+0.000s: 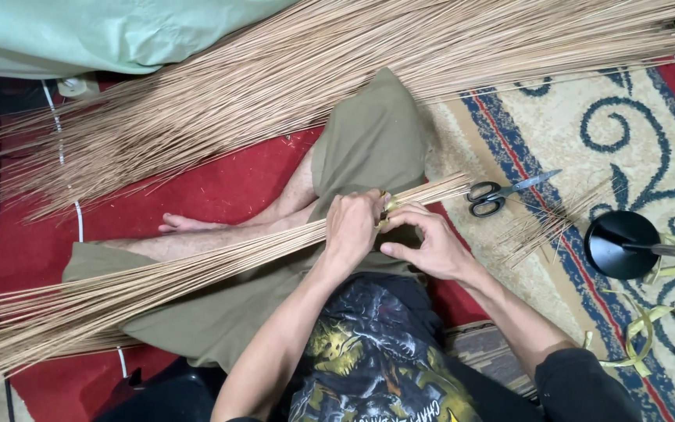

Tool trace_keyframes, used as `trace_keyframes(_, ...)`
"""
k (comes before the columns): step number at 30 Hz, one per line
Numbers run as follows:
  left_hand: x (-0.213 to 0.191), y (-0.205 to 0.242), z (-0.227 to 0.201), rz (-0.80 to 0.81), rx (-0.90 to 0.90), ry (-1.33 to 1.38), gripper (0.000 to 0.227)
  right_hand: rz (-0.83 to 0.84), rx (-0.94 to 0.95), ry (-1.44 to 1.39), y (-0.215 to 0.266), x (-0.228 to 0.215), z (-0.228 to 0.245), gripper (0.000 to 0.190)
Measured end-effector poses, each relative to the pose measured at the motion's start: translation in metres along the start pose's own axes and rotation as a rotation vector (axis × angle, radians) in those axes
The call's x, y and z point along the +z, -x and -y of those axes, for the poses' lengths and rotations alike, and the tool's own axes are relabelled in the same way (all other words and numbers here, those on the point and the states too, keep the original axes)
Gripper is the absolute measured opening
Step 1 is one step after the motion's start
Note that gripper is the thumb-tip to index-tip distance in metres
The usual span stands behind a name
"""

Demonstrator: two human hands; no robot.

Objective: The person gathers bamboo sticks into bundles, ties them with yellow plastic strips, and trims the ends using scissors.

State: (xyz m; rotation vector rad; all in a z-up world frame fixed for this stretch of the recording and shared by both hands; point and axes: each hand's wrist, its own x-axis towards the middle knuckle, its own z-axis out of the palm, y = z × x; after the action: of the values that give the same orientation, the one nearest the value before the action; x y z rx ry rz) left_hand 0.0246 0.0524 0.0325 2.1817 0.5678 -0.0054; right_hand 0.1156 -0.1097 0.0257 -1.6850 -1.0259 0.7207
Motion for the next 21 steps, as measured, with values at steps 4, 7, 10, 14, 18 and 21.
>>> trace_keyframes(4, -0.004, 0.008, -0.015, -0.038, -0.205, 0.122, 0.039, 0.02, -0.021, -0.024, 0.002, 0.005, -0.012, 0.023)
trace_keyframes(7, 0.013, 0.006, 0.004, -0.148, -0.186, 0.144, 0.022, -0.075, -0.011, -0.079, 0.004, 0.011, -0.02, 0.013)
trace_keyframes(10, 0.036, 0.007, 0.032, -0.195, -0.16, 0.151, 0.012, -0.156, 0.097, -0.142, 0.006, 0.017, -0.015, 0.031)
trace_keyframes(14, 0.047, 0.007, 0.046, -0.217, -0.106, 0.144, 0.012, -0.193, 0.078, -0.032, 0.007, 0.019, -0.008, 0.025)
trace_keyframes(18, 0.052, 0.0, 0.058, -0.203, -0.114, 0.134, 0.011, -0.22, 0.04, 0.14, -0.002, 0.018, 0.013, 0.028)
trace_keyframes(21, 0.053, 0.0, 0.058, -0.198, -0.12, 0.155, 0.013, -0.261, 0.052, 0.199, 0.001, 0.027, -0.005, 0.017)
